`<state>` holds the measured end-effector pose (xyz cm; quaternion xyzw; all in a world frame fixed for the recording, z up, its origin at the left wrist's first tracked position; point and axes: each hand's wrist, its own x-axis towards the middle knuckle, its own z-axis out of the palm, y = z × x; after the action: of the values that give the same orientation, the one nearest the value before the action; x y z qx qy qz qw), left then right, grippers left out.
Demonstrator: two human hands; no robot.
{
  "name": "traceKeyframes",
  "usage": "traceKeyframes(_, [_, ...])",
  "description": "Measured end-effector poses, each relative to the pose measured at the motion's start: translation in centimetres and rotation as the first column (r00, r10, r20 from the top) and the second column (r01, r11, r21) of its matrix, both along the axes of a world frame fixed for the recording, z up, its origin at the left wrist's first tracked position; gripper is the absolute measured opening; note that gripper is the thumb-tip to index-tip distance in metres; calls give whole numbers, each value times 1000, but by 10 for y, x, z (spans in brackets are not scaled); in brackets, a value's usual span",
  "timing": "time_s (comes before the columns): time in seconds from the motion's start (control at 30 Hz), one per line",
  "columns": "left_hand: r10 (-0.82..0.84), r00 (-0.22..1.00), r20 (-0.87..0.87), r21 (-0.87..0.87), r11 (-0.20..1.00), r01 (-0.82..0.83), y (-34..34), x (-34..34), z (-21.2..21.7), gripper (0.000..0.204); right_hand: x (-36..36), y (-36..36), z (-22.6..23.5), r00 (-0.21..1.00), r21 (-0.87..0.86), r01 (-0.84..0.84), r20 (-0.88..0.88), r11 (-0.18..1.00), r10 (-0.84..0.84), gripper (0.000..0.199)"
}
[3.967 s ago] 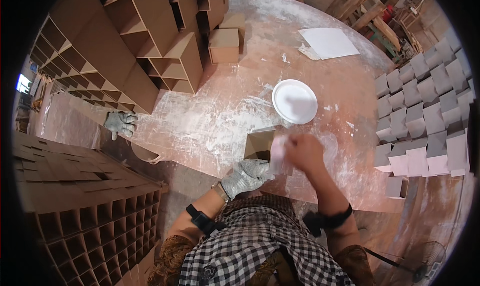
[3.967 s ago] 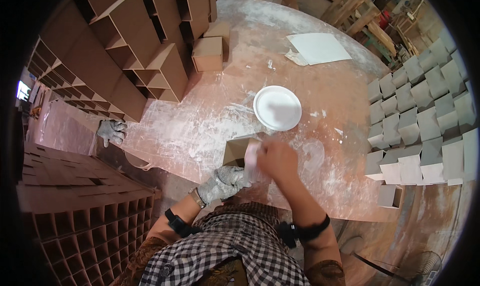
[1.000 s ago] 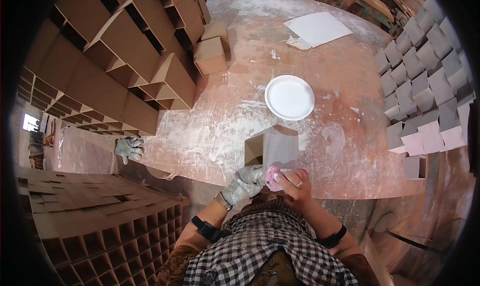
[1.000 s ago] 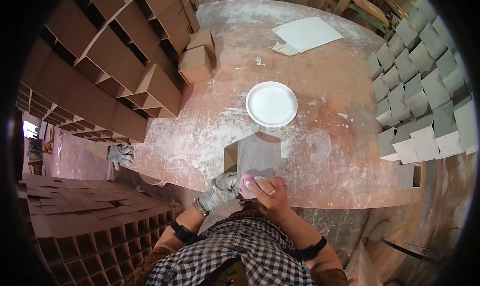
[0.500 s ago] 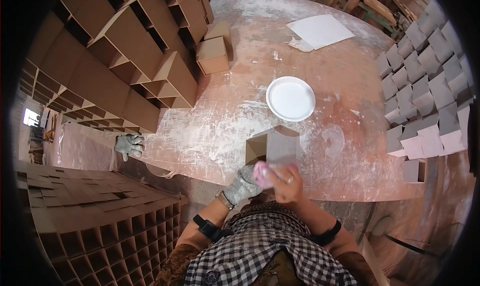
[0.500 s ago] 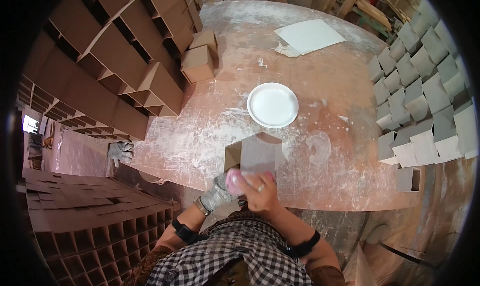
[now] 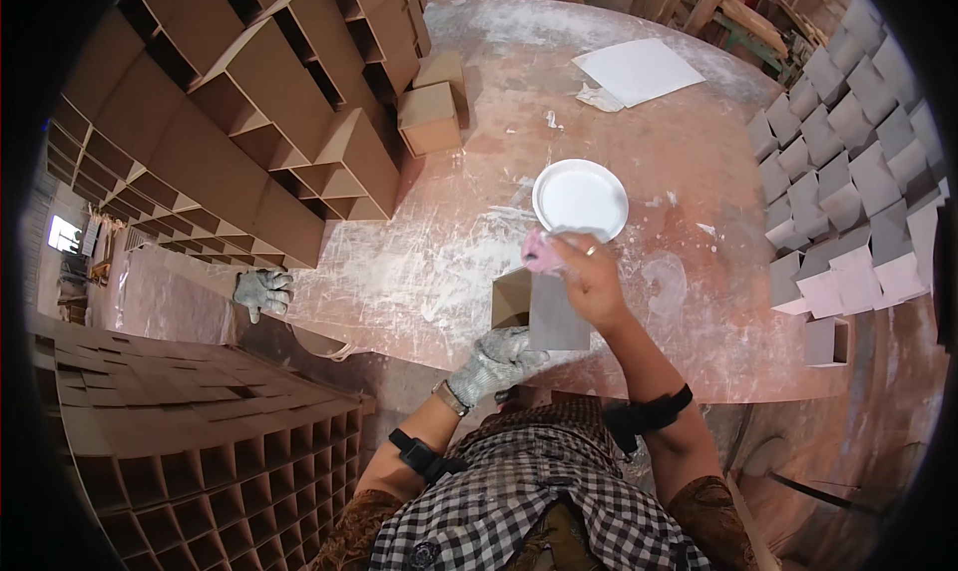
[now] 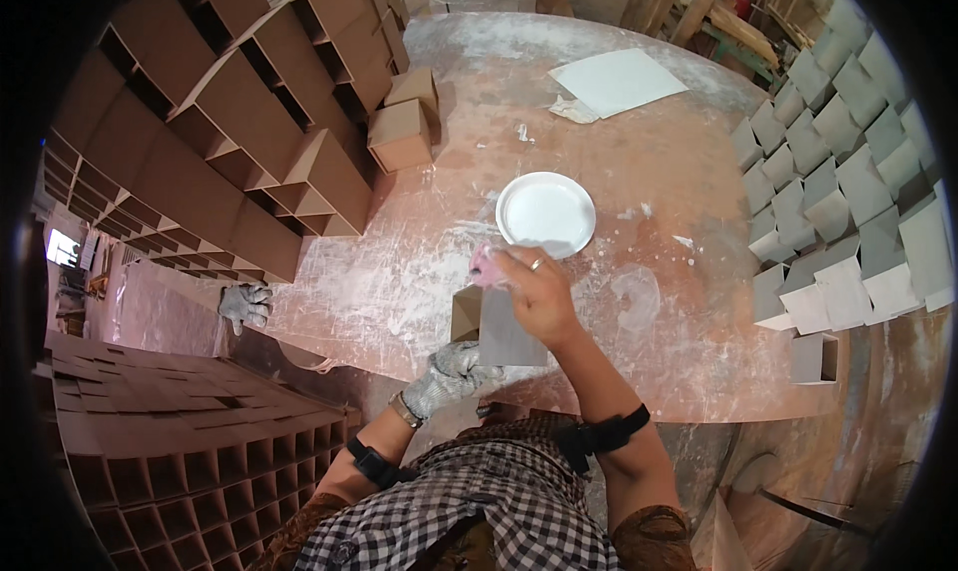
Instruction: Polishing or wiping down small wooden box components with a pink cloth.
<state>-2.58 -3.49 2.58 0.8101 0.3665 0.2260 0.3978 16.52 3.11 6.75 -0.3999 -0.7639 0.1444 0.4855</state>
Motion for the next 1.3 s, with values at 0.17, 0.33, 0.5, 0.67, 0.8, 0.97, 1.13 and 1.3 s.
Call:
traceKeyframes(0.17, [-26, 990, -135, -113, 994, 11, 0, -5, 2, 33, -16, -45, -14, 993, 53, 19, 114, 998, -25, 49])
traceKeyframes(0.33, [55, 991, 125, -71, 996, -47, -10, -10, -39, 33, -7, -110, -15, 981, 37, -87, 175, 996, 79, 45])
traceKeyframes(0.5, [7, 1000, -13, -168, 986, -9, -5, -13, -36, 32, 9, -103, -27, 997, -38, 12, -70, 999, -14, 43])
traceKeyframes(0.67, [33, 994, 107, -199, 980, -11, -4, -6, 5, 29, 16, -19, -28, 986, -1, 166, 8, 986, -166, 48])
traceKeyframes(0.8, [14, 1000, 18, -127, 992, -11, -1, -5, 4, 26, 7, -28, -34, 988, -17, 149, 35, 989, -149, 48])
traceKeyframes(0.97, [46, 998, 45, -91, 995, -42, -4, -5, -20, 25, -1, -98, -24, 990, -129, -33, -141, 991, 15, 45])
traceKeyframes(1.13, [63, 988, 143, -56, 997, -55, -2, -3, -5, 22, 14, -148, -37, 989, -141, -87, -128, 986, 69, 39])
traceKeyframes(1.3, [69, 994, 80, -77, 995, -63, -3, -8, 7, 18, 29, -128, -26, 951, -308, 147, -217, 940, -220, 41])
